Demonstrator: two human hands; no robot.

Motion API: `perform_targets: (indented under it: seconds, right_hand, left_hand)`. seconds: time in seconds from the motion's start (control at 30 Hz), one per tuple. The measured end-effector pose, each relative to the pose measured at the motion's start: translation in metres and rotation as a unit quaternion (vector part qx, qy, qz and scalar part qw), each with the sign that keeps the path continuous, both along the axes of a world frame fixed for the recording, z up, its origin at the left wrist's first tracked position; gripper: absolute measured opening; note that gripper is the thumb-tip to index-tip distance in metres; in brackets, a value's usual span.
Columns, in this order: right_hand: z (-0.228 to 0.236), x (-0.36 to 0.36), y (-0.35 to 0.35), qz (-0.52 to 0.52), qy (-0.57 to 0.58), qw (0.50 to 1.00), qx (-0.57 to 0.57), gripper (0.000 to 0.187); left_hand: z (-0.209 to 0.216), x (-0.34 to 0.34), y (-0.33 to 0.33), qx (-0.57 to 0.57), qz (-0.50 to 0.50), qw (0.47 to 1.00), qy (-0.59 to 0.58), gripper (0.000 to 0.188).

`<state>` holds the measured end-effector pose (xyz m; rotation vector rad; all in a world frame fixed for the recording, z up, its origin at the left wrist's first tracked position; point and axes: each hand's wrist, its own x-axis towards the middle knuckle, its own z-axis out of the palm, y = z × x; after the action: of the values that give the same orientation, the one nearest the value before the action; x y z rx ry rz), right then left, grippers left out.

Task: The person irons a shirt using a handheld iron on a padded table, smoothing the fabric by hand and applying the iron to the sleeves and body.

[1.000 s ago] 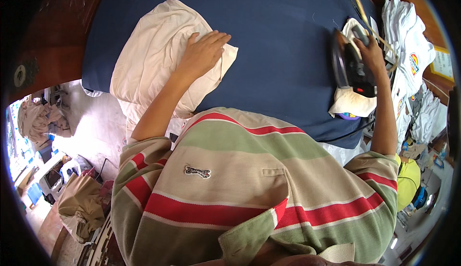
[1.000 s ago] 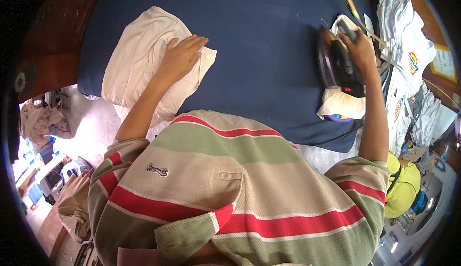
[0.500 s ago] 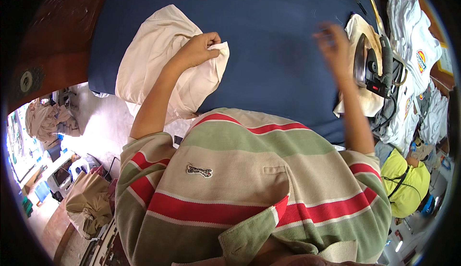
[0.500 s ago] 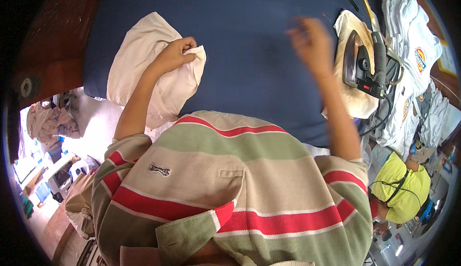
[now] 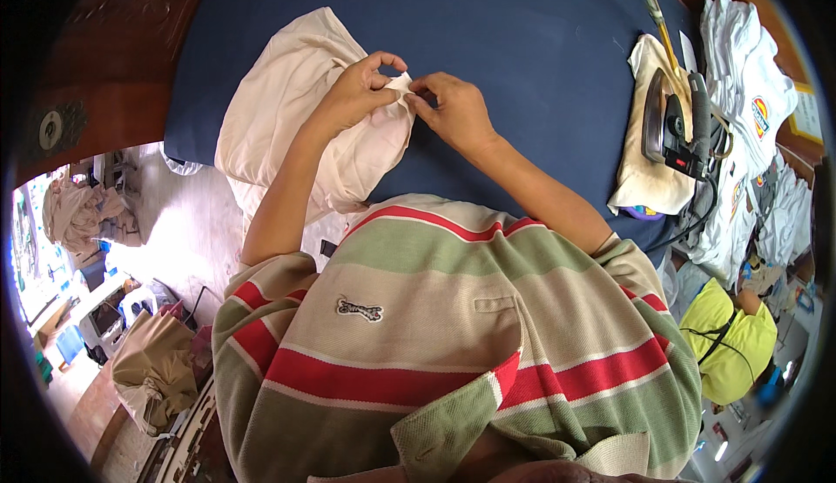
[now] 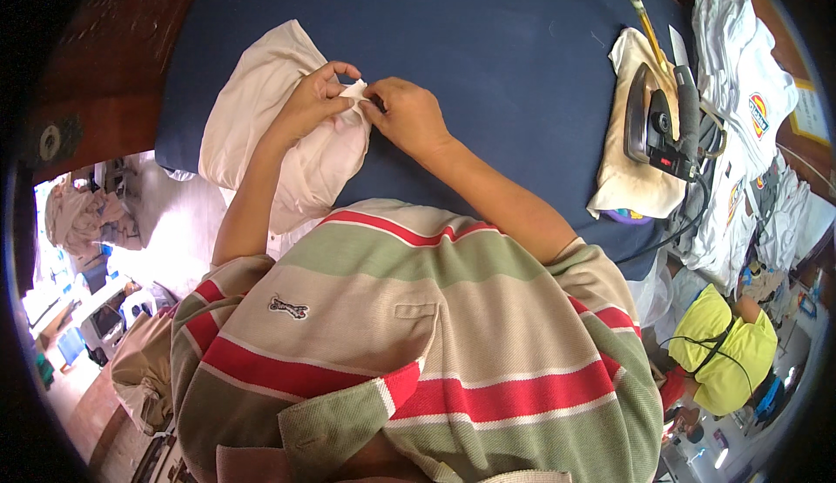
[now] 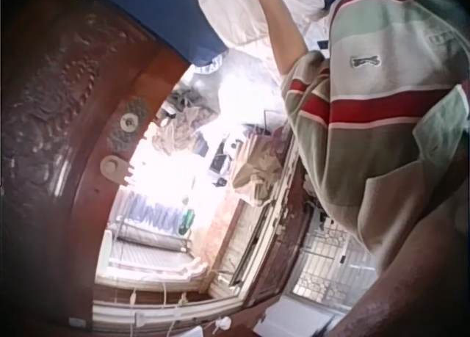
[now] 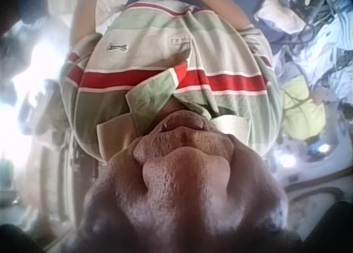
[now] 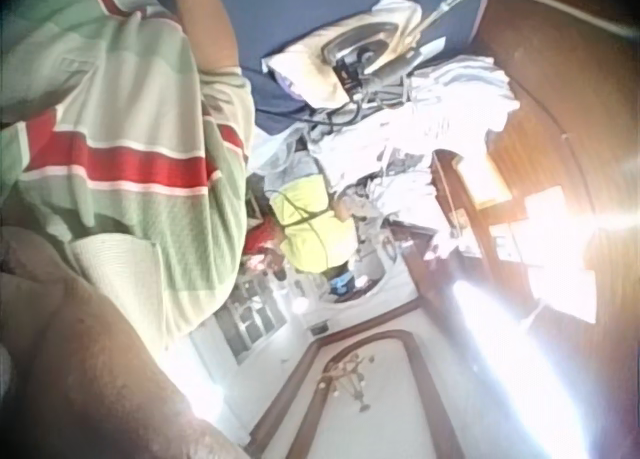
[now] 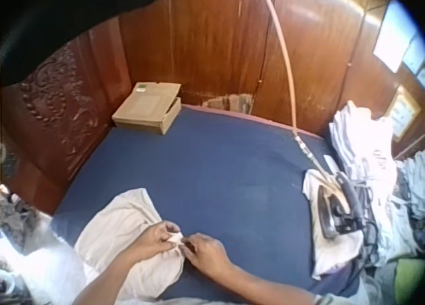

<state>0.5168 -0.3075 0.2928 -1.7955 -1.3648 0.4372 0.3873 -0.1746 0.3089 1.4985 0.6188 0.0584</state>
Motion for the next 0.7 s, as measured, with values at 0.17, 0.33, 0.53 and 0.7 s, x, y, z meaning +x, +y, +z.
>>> perform_targets:
  seconds: [0.17, 0.33, 0.53, 0.7]
  right_hand:
    - [-0.001, -0.002, -0.001, -0.008, -0.022, 1.0, 0.008, 0.011]
    - [0.001, -0.001, -0.008, -0.037, 0.048, 0.998, 0.025, 0.011]
    - [-0.002, -0.006, -0.006, 0.019, -0.068, 0.997, 0.014, 0.016]
    - [-0.008, -0.004, -0.002, 0.022, -0.138, 0.989, 0.052, 0.012]
  left_hand:
    - [-0.003, -0.003, 0.0, 0.012, -0.011, 1.0, 0.005, 0.037]
    - [-0.006, -0.01, 0.003, -0.013, 0.004, 1.0, -0.022, 0.039]
    - [-0.002, -0.009, -0.003, -0.036, 0.038, 0.999, 0.008, 0.04]
    - [-0.011, -0.008, -0.003, -0.039, 0.045, 0.998, -0.005, 0.042]
